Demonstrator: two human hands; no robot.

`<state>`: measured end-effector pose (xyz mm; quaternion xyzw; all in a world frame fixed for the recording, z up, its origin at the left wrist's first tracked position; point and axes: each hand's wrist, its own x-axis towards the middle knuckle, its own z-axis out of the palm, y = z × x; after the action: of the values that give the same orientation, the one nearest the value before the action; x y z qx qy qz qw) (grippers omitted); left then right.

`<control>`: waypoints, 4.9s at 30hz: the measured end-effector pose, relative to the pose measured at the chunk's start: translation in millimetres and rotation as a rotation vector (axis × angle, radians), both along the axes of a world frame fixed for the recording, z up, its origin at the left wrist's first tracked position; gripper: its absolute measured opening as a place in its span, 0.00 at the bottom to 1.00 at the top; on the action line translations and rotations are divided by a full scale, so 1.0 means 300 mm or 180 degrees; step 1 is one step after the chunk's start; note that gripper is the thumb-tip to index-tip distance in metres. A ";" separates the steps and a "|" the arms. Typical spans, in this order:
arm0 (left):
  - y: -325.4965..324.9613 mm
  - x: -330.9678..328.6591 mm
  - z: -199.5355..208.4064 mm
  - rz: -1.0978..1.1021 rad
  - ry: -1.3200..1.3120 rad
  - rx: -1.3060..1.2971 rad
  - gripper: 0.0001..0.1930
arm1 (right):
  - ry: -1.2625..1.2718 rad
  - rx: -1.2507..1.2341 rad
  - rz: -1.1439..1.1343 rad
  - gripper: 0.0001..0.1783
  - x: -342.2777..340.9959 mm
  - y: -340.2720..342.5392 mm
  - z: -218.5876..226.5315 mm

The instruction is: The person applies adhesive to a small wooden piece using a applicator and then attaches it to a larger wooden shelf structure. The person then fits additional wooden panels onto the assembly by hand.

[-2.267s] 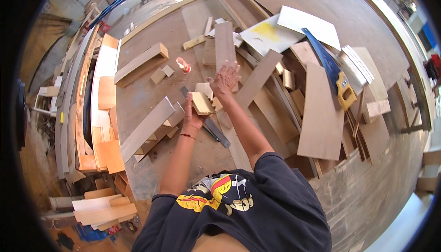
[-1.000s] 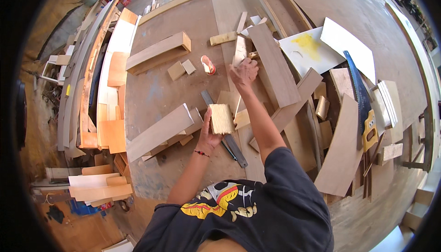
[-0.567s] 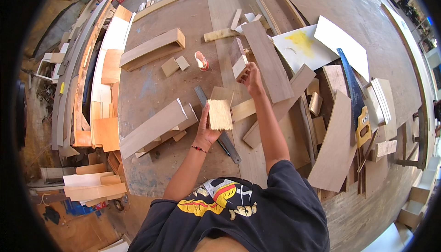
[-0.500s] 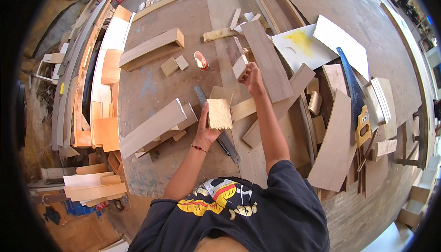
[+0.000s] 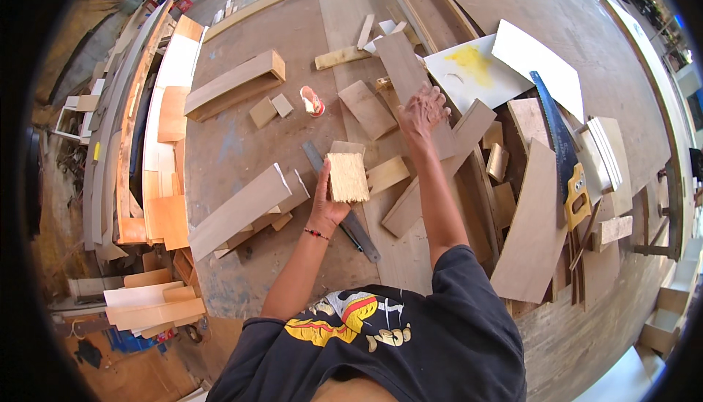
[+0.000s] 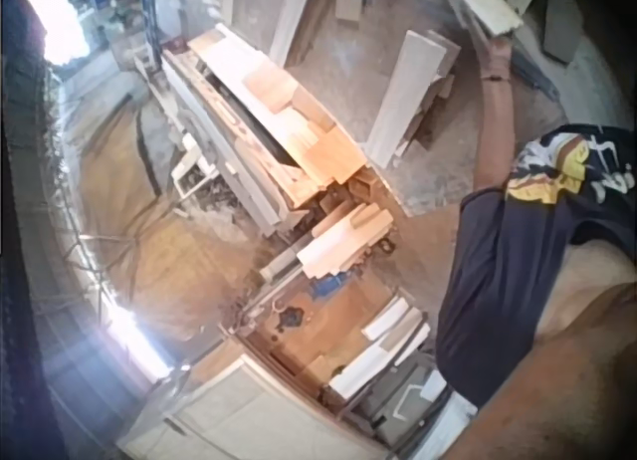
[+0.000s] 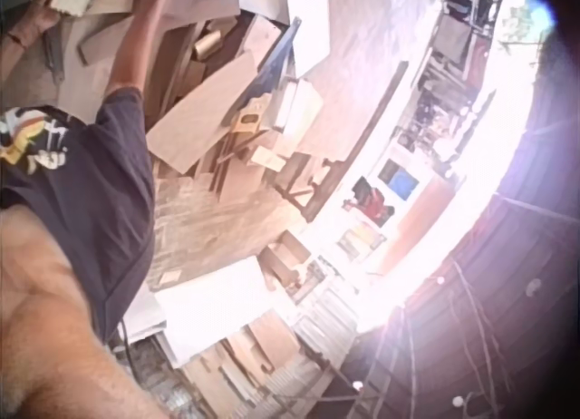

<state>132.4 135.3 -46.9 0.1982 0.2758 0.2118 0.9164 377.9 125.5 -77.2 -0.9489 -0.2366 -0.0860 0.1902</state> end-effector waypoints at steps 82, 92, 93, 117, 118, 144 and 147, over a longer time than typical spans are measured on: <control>-0.411 -0.549 0.048 -0.1860 -0.0284 0.1031 0.23 | 0.3040 0.3910 0.0688 0.32 -1.335 -0.851 0.347; -0.287 -0.665 0.138 -0.0733 0.0430 0.1687 0.24 | 0.2101 0.3333 0.0560 0.29 -1.396 -0.809 0.384; -0.266 -0.675 0.125 -0.0698 0.0511 0.1717 0.24 | 0.1876 0.2998 0.0625 0.29 -1.421 -0.801 0.389; -0.172 -0.817 0.108 -0.1415 0.0826 0.1965 0.16 | 0.0018 0.1073 0.1115 0.28 -1.484 -0.615 0.388; -0.181 -0.821 0.086 -0.1212 0.0873 0.1714 0.20 | 0.0202 0.0965 0.0896 0.27 -1.446 -0.581 0.413; -0.148 -0.889 -0.008 -0.1550 0.1042 0.0550 0.19 | 0.0461 0.1516 0.1195 0.27 -1.453 -0.505 0.287; -0.079 -0.899 -0.117 -0.1517 0.0460 0.0991 0.16 | 0.0320 0.1298 0.1610 0.27 -1.519 -0.501 0.285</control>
<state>-137.3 111.5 -82.1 0.4103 0.2502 0.0156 0.8769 -77.9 -24.9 8.2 -0.8055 -0.4330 -0.0347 0.4031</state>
